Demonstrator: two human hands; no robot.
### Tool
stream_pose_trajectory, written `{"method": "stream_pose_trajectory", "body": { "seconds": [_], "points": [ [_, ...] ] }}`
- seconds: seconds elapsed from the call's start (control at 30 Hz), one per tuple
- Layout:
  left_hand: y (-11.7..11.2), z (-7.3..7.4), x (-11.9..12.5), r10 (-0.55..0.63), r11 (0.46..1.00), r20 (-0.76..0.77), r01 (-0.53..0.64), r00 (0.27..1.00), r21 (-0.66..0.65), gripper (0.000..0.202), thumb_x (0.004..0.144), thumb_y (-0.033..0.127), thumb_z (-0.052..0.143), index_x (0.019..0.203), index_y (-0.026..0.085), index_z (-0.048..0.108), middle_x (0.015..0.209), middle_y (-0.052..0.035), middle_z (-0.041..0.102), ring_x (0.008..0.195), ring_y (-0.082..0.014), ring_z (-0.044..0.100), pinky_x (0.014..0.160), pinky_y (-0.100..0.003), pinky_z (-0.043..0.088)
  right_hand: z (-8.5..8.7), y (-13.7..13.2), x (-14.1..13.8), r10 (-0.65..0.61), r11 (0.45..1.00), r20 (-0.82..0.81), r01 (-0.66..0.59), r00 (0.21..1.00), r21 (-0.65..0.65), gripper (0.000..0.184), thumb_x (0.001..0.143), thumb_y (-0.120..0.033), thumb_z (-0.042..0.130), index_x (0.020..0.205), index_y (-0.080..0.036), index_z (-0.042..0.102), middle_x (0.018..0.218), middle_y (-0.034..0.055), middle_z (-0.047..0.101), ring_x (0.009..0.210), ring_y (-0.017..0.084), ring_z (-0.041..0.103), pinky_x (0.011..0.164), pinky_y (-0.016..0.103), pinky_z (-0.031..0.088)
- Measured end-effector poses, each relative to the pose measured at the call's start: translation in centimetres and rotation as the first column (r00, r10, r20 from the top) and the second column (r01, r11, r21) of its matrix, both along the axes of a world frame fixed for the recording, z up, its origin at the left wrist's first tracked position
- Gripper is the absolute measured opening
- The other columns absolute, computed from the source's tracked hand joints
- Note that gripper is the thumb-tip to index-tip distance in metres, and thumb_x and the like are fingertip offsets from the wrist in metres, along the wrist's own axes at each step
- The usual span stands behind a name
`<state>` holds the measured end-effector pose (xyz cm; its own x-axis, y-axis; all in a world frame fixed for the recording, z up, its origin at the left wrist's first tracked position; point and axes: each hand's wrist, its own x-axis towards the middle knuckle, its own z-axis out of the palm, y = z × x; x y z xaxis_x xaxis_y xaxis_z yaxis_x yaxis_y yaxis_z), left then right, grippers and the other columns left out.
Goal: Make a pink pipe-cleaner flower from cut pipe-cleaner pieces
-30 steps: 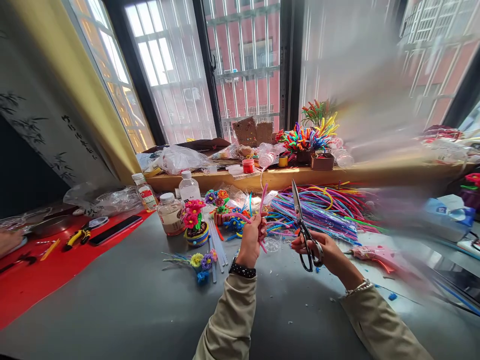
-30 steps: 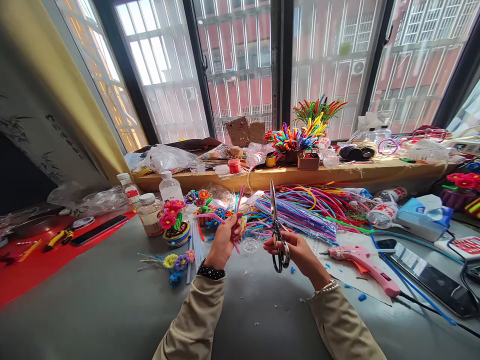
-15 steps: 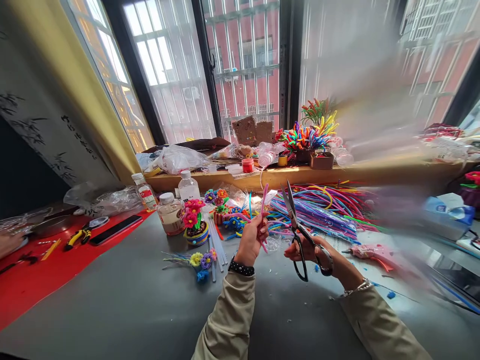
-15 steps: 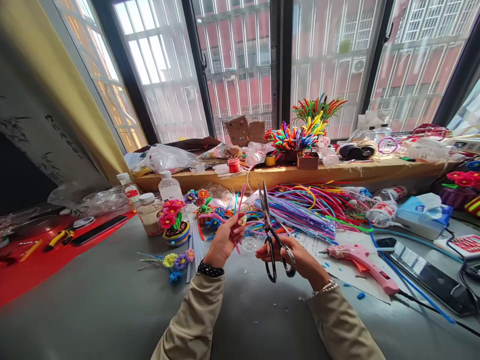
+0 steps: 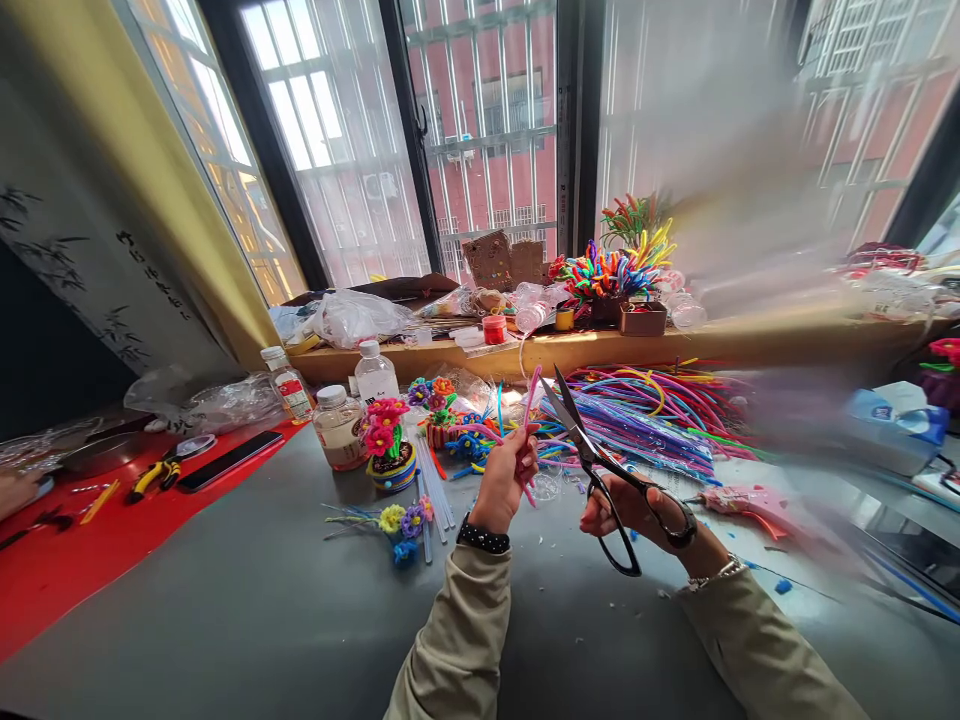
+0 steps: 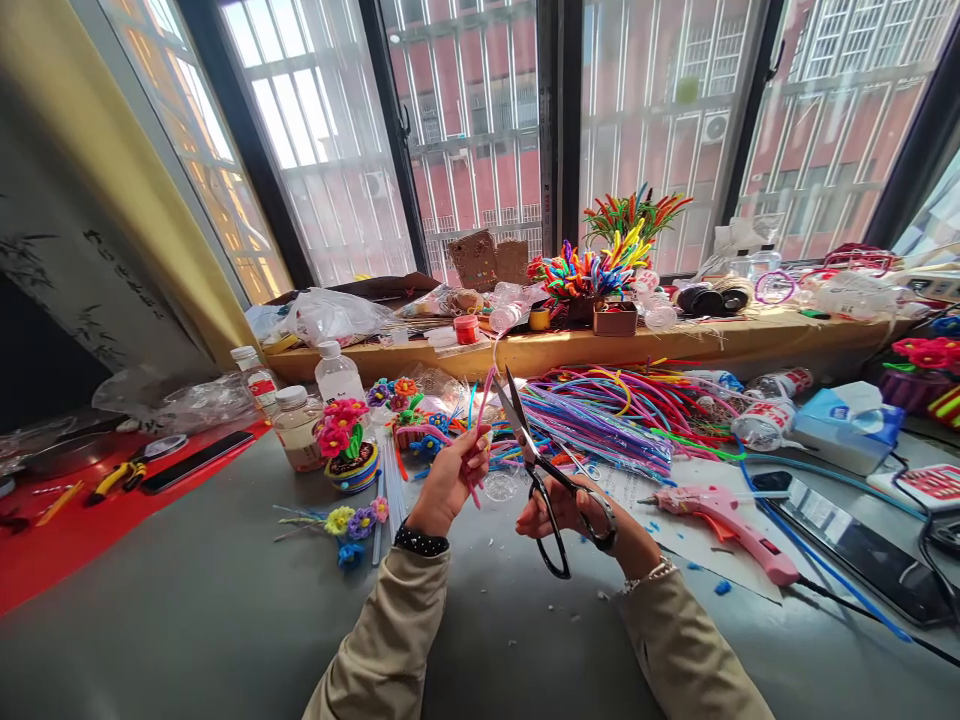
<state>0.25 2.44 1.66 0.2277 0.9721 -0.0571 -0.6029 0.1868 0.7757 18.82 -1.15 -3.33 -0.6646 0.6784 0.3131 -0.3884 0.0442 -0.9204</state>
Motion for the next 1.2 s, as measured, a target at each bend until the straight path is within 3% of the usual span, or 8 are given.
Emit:
{"method": "stream_pose_trajectory", "body": {
  "seconds": [0.17, 0.33, 0.5, 0.63, 0.93, 1.07, 1.2],
  "points": [
    [0.0, -0.2, 0.0, 0.003, 0.997, -0.067, 0.002, 0.998, 0.073, 0.018, 0.067, 0.025, 0.059, 0.075, 0.009, 0.055, 0.052, 0.0061, 0.038, 0.036, 0.0011, 0.026, 0.034, -0.013, 0.017, -0.3, 0.1, 0.4, -0.028, 0.999, 0.013, 0.028, 1.0, 0.021, 0.057, 0.062, -0.065, 0.05, 0.087, -0.014, 0.057, 0.088, 0.0117, 0.061, 0.082, 0.024, 0.06, 0.074, 0.041, 0.044],
    [0.2, -0.6, 0.2, 0.078, 0.98, -0.195, -0.039, 0.978, 0.195, 0.022, 0.065, 0.031, 0.059, 0.074, 0.011, 0.056, 0.052, 0.0058, 0.04, 0.036, 0.0003, 0.025, 0.036, -0.016, 0.014, -0.3, 0.0, 0.6, -0.048, 0.998, 0.012, 0.048, 0.999, 0.033, 0.056, 0.063, -0.066, 0.047, 0.086, -0.015, 0.056, 0.088, 0.0109, 0.06, 0.083, 0.024, 0.059, 0.073, 0.041, 0.044],
    [0.6, -0.9, 0.3, 0.216, 0.944, -0.357, -0.102, 0.909, 0.312, 0.022, 0.069, 0.034, 0.055, 0.07, 0.012, 0.058, 0.051, 0.0047, 0.042, 0.038, -0.0015, 0.026, 0.038, -0.018, 0.014, 1.0, -0.5, 1.1, -0.059, 0.998, -0.002, 0.059, 0.998, 0.015, 0.052, 0.061, -0.066, 0.049, 0.082, -0.018, 0.057, 0.082, 0.0086, 0.06, 0.078, 0.021, 0.059, 0.071, 0.038, 0.046],
    [1.1, -1.1, 0.1, 0.286, 0.909, -0.472, -0.081, 0.834, 0.408, 0.022, 0.071, 0.035, 0.053, 0.069, 0.014, 0.059, 0.049, 0.0033, 0.043, 0.042, -0.0042, 0.031, 0.039, -0.019, 0.017, 2.0, -1.0, 1.5, -0.166, 0.986, 0.028, 0.166, 0.986, 0.006, 0.05, 0.058, -0.068, 0.049, 0.076, -0.023, 0.059, 0.076, 0.0078, 0.061, 0.071, 0.021, 0.059, 0.068, 0.036, 0.047],
    [1.7, -1.4, -0.4, 0.338, 0.89, -0.505, -0.096, 0.794, 0.445, 0.021, 0.071, 0.035, 0.053, 0.065, 0.016, 0.06, 0.049, 0.0033, 0.041, 0.043, -0.0059, 0.031, 0.04, -0.019, 0.019, 1.5, -0.8, 1.7, -0.241, 0.964, 0.073, 0.231, 0.968, 0.13, 0.05, 0.056, -0.062, 0.056, 0.068, -0.014, 0.058, 0.066, 0.0073, 0.061, 0.06, 0.02, 0.06, 0.054, 0.032, 0.047],
    [1.7, -1.4, -0.5, 0.352, 0.89, -0.498, -0.118, 0.793, 0.441, 0.022, 0.071, 0.036, 0.052, 0.065, 0.016, 0.06, 0.049, 0.0032, 0.041, 0.043, -0.0059, 0.031, 0.041, -0.019, 0.02, 1.6, -0.8, 1.6, -0.222, 0.966, 0.08, 0.209, 0.972, 0.151, 0.047, 0.059, -0.058, 0.058, 0.074, -0.013, 0.061, 0.071, 0.0092, 0.064, 0.064, 0.021, 0.062, 0.059, 0.034, 0.049],
    [1.4, -1.2, -0.2, 0.348, 0.876, -0.489, -0.09, 0.8, 0.475, 0.02, 0.072, 0.034, 0.051, 0.068, 0.017, 0.061, 0.051, 0.0033, 0.042, 0.043, -0.0058, 0.031, 0.041, -0.019, 0.021, 1.4, -0.7, 1.1, -0.162, 0.985, 0.11, 0.154, 0.981, 0.076, 0.05, 0.06, -0.052, 0.062, 0.091, -0.013, 0.061, 0.092, 0.0133, 0.064, 0.084, 0.026, 0.061, 0.076, 0.042, 0.046]
  ]
}}
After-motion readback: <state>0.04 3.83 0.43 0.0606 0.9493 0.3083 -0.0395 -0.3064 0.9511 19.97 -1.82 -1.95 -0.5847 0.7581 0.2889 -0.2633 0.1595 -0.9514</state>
